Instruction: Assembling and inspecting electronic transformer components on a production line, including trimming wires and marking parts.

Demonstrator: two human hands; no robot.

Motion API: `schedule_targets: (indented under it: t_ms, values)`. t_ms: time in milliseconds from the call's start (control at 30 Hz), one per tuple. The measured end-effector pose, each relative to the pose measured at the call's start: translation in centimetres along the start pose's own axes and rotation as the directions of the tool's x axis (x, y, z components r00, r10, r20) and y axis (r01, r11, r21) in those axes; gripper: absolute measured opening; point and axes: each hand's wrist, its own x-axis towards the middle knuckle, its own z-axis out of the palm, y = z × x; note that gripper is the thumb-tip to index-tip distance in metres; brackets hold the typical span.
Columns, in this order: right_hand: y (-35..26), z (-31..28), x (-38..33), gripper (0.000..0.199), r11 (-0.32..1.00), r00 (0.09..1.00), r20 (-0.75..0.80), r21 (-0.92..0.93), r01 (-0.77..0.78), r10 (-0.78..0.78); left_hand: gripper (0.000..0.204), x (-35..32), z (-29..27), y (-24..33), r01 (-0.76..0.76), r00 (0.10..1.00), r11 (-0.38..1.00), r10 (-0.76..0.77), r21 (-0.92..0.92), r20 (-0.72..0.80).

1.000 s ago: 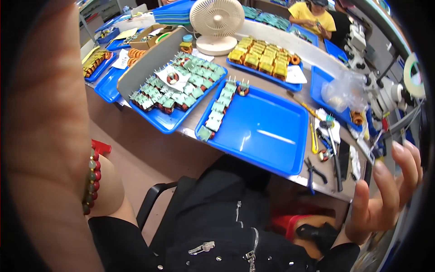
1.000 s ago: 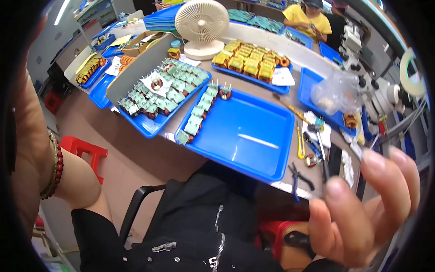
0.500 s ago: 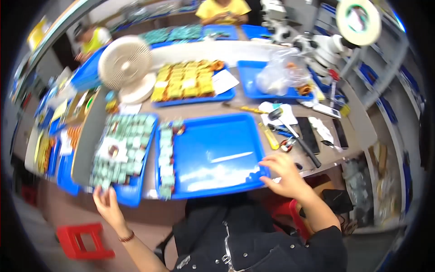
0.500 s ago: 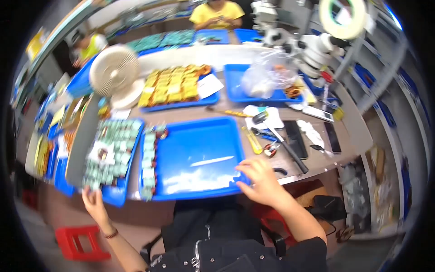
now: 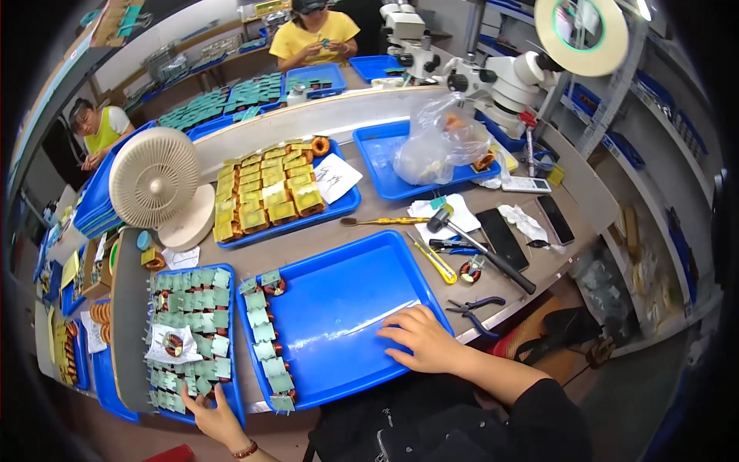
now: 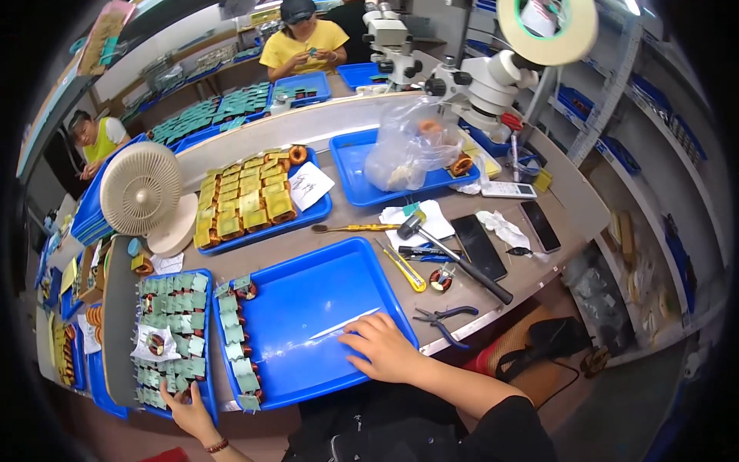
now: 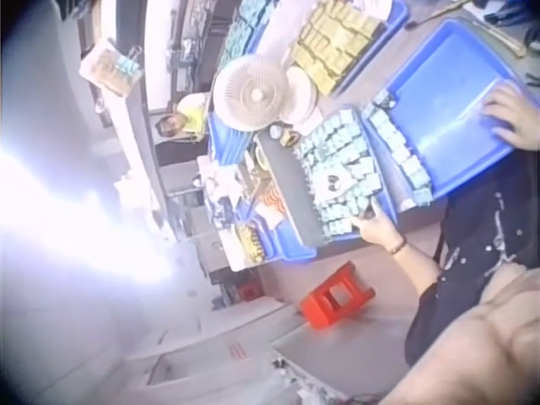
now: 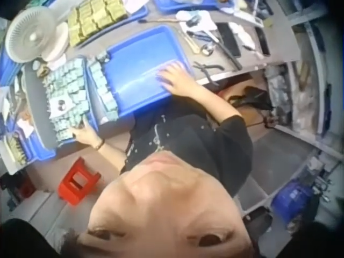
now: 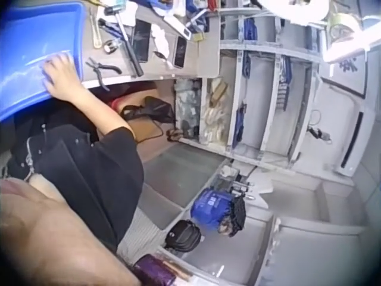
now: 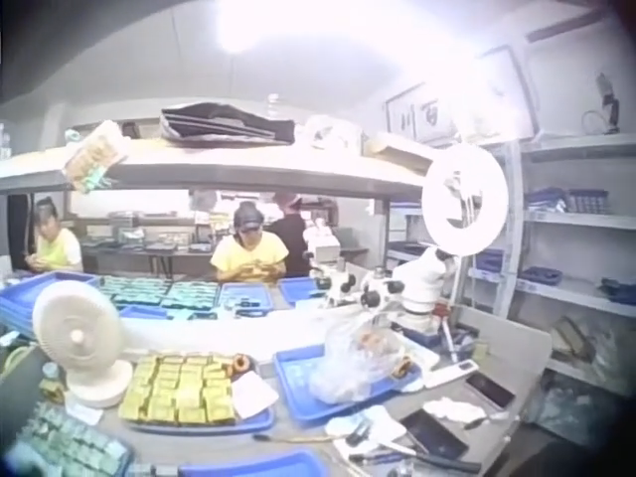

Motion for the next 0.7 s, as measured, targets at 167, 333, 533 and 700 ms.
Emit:
schedule_targets:
  t_ms: [167,333,533,700]
  values:
    - [-0.8,0.6,0.5,0.034,0.999,0.999,-0.001,-0.018,0.043,-0.043,0.054,0.4,-0.7,-1.0,0.051,0.997,0.989,-0.042,-0.142,0.062]
    - [-1.7,-1.6,1.5,0.039,0.988,0.99,0.058,-0.07,0.136,-0.132,0.052,0.0,0.6,0.0,-0.024,1.0,1.0,0.024,-0.003,-0.006]
    - [-5.2,-4.8,13.8,0.061,0.921,0.919,0.073,0.021,0.388,-0.388,0.052,-0.1,-0.2,-0.3,-0.005,0.999,1.0,0.006,0.012,-0.044]
    - [-10.8,-4.9,30.7,0.065,0.778,0.744,-0.256,-0.064,0.625,-0.618,0.051,-0.3,-0.3,-0.7,0.002,1.0,0.999,-0.003,-0.034,-0.023]
